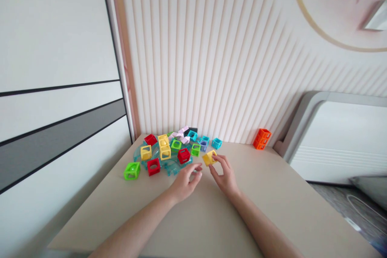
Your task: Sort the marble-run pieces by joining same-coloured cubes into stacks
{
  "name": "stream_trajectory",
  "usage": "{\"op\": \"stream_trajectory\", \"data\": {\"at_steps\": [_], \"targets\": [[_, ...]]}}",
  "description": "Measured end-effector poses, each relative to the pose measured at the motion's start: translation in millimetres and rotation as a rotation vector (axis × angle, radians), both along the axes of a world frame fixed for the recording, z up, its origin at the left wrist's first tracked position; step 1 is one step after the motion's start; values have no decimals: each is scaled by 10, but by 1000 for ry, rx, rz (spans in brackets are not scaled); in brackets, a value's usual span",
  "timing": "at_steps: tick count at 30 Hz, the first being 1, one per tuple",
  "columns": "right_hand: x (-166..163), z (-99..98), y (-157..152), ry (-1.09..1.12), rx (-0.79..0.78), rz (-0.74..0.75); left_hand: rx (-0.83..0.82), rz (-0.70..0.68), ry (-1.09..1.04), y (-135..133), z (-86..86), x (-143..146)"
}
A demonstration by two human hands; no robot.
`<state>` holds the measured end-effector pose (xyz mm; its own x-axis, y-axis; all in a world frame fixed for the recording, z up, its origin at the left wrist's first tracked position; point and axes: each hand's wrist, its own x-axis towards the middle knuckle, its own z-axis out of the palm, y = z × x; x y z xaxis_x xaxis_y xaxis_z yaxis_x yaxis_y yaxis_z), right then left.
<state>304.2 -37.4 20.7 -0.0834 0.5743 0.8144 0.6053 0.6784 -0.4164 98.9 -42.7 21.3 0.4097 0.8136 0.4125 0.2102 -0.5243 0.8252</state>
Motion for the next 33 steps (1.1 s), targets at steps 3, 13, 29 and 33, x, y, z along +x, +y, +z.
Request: {"op": "stream_trajectory", "data": {"at_steps": [3, 13, 29, 33], "targets": [[-57, 12, -73, -37, 34, 87, -183, -39, -200, 32, -37, 36], [-160, 15, -153, -218, 20, 290, -181, -23, -272, 12, -19, 46], [-101, 36, -138, -273, 49, 232, 459, 914, 643, 490, 218, -782], [-95, 29, -140, -274, 17, 220, 409, 974, 704, 498, 158, -757]]}}
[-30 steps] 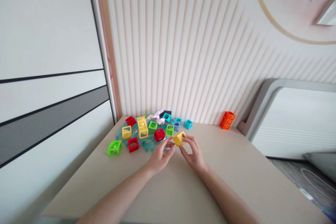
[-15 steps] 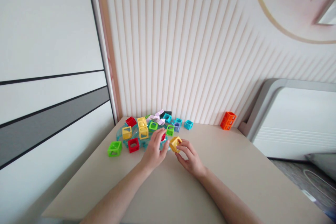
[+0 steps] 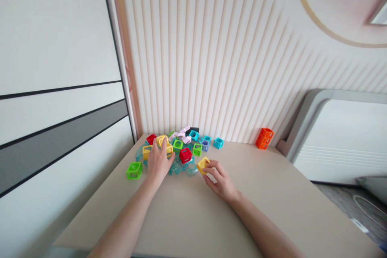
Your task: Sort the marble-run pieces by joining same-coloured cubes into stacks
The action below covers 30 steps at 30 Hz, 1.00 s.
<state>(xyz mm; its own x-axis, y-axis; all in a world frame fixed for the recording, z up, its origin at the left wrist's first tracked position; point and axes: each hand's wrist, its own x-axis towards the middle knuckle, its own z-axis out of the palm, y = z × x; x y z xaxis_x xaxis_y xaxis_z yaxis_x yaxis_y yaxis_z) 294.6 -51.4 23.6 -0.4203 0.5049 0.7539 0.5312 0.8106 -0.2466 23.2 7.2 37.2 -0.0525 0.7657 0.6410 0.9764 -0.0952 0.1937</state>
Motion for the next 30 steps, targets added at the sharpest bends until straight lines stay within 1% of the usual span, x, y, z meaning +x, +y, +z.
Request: {"op": "stream_trajectory", "data": {"at_steps": [2, 7, 12, 15, 18, 21, 25, 28, 30], "targets": [[0, -3, 0, -5, -8, -8, -25, 9, 23, 12, -17, -4], [0, -3, 4, -17, -6, -3, -53, -27, 68, 45, -63, -32], [5, -1, 2, -37, -24, -5, -46, -71, 18, 55, -45, -44], [2, -18, 13, -27, -25, -22, -17, -126, -37, 64, -28, -50], [-2, -51, 44, 10, -41, -84, 32, -177, -118, 76, -29, -50], [7, -96, 93, 44, -82, -178, 91, -209, -167, 68, -19, -40], [55, -157, 162, 36, -151, -289, 172, -255, -244, 5, 47, -8], [105, -185, 195, 17, -194, -356, 257, -359, -364, -63, 108, 44], [132, -191, 205, 8, -225, -389, 293, -437, -494, -105, 135, 102]]}}
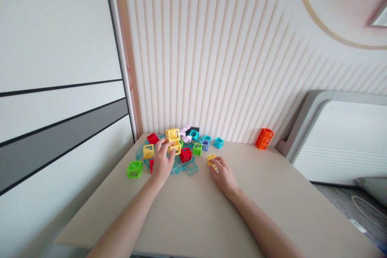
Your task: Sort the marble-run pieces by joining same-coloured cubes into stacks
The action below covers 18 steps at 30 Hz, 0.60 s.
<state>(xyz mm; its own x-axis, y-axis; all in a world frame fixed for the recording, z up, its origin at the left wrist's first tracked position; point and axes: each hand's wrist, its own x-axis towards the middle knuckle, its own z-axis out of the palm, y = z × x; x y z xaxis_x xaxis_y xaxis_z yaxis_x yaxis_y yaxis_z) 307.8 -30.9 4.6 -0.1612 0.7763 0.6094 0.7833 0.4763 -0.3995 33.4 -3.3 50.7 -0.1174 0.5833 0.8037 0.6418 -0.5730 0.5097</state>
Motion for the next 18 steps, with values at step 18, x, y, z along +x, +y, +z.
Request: {"op": "stream_trajectory", "data": {"at_steps": [18], "targets": [[36, -17, -3, -79, -96, -84, -756, -1177, -1071, -351, 8, 478]]}}
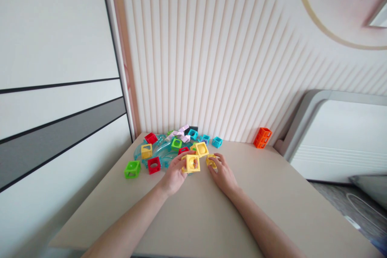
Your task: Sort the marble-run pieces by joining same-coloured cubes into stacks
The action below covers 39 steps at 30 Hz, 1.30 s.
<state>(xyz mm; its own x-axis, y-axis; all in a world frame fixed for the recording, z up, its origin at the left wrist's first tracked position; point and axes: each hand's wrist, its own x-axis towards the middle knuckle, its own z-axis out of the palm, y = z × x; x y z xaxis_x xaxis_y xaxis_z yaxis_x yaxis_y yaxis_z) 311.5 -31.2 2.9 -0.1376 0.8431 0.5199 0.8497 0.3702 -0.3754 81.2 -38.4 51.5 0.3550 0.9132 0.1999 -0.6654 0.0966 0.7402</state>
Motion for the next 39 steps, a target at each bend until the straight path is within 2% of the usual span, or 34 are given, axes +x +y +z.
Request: {"op": "stream_trajectory", "data": {"at_steps": [3, 7, 10, 14, 17, 22, 25, 29, 34, 39], "targets": [[-5, 25, -10, -5, -20, -39, -18, -28, -2, -18, -27, 18], [-19, 122, -30, 101, 114, -40, 8, -47, 54, -12, -66, 32], [-59, 184, -80, 393, 125, 127, 93, -1, 195, -12, -81, 40], [-144, 162, -187, 717, -52, 419, 284, 60, 399, -40, -92, 58], [-193, 121, -230, 832, -163, 505, 376, 48, 457, -67, -108, 80], [-218, 137, -210, 951, -129, 469, 379, 26, 416, -76, -145, 115], [-230, 181, -217, 1024, -66, 452, 331, 18, 414, -65, -171, 138], [-267, 244, -265, 1086, -62, 484, 267, 38, 417, -49, -215, 177], [-286, 259, -289, 1081, -76, 503, 235, 11, 392, -36, -259, 201], [-235, 201, -263, 969, -76, 435, 236, 83, 361, -18, -270, 176]]}}
